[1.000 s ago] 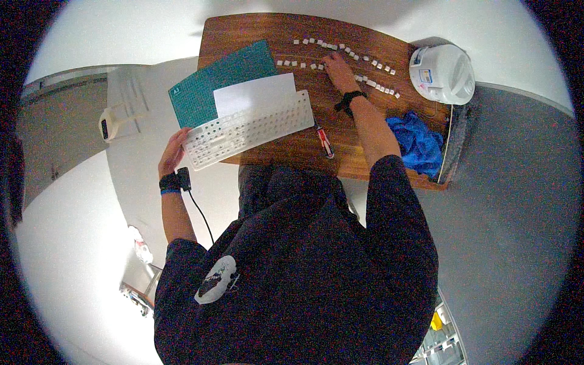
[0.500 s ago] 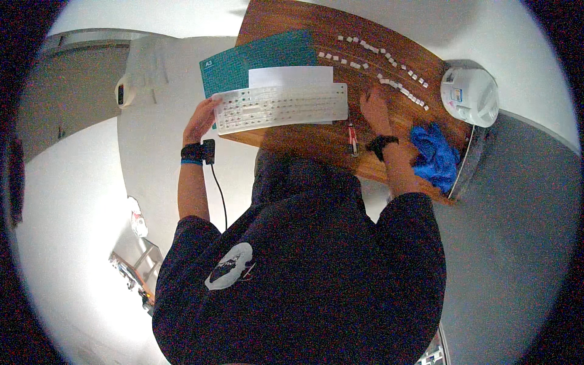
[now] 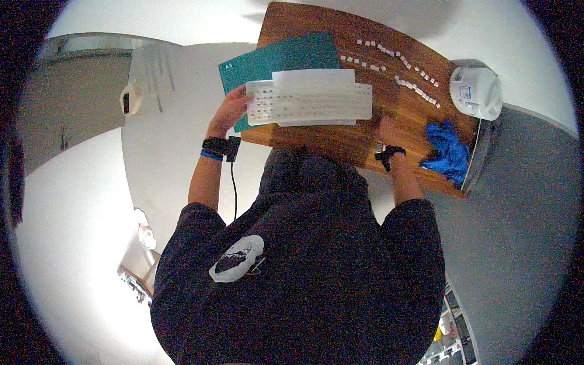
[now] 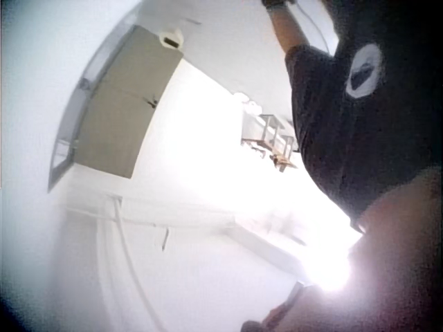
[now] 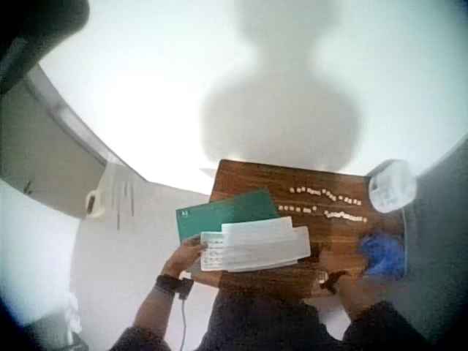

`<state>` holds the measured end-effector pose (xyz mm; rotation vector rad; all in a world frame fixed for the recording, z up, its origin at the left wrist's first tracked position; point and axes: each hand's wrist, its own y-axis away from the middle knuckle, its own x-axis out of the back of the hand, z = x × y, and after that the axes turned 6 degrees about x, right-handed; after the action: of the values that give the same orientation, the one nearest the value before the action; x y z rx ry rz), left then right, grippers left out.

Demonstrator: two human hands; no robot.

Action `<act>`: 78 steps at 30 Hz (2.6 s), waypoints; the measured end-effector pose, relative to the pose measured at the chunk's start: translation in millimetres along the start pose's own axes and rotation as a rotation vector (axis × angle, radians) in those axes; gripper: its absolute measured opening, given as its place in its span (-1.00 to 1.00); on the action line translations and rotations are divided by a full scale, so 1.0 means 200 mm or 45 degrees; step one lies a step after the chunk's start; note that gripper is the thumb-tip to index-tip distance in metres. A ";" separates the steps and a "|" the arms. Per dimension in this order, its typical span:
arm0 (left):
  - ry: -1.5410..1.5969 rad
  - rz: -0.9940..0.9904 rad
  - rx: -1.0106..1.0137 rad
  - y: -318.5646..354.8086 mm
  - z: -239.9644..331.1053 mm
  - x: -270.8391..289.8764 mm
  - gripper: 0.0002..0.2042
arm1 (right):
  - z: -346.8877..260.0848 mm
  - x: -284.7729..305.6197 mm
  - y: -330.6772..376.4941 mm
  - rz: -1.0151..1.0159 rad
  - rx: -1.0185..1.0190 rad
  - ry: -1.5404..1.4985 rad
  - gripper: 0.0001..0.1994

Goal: The person assembles a white keyboard by placing individual keycaps into the keyboard base. They use a red-handled keycap puller to remove and reposition keycaps, and a blue cloth to wipe the surface. The person works at a wooden table with a green cutting mat and scattered keycaps.

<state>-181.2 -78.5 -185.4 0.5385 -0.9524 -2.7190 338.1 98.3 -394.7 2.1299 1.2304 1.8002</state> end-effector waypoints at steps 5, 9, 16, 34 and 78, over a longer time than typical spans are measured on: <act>-0.048 -0.009 0.006 -0.05 0.04 -0.03 -0.62 | -0.04 0.18 0.07 0.122 -0.200 0.090 -0.61; -0.227 -0.019 -0.058 -0.04 0.06 0.04 -0.65 | -1.09 0.76 0.35 0.333 0.267 -0.286 -0.66; -0.164 -0.137 -0.049 -0.08 0.10 0.01 -0.66 | -1.74 0.81 0.20 0.290 0.651 0.045 -0.76; -0.462 -0.176 -0.221 -0.09 0.08 -0.02 -0.68 | -1.91 0.88 0.05 0.319 0.844 0.387 -0.83; -0.469 -0.351 0.100 -0.39 -0.13 0.16 -0.71 | -1.42 0.81 -0.36 0.142 0.433 -0.039 -0.72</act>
<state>-205.1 -42.7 -262.1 0.1918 -1.1484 -3.1104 52.7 130.2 -220.6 2.4363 1.5334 1.6927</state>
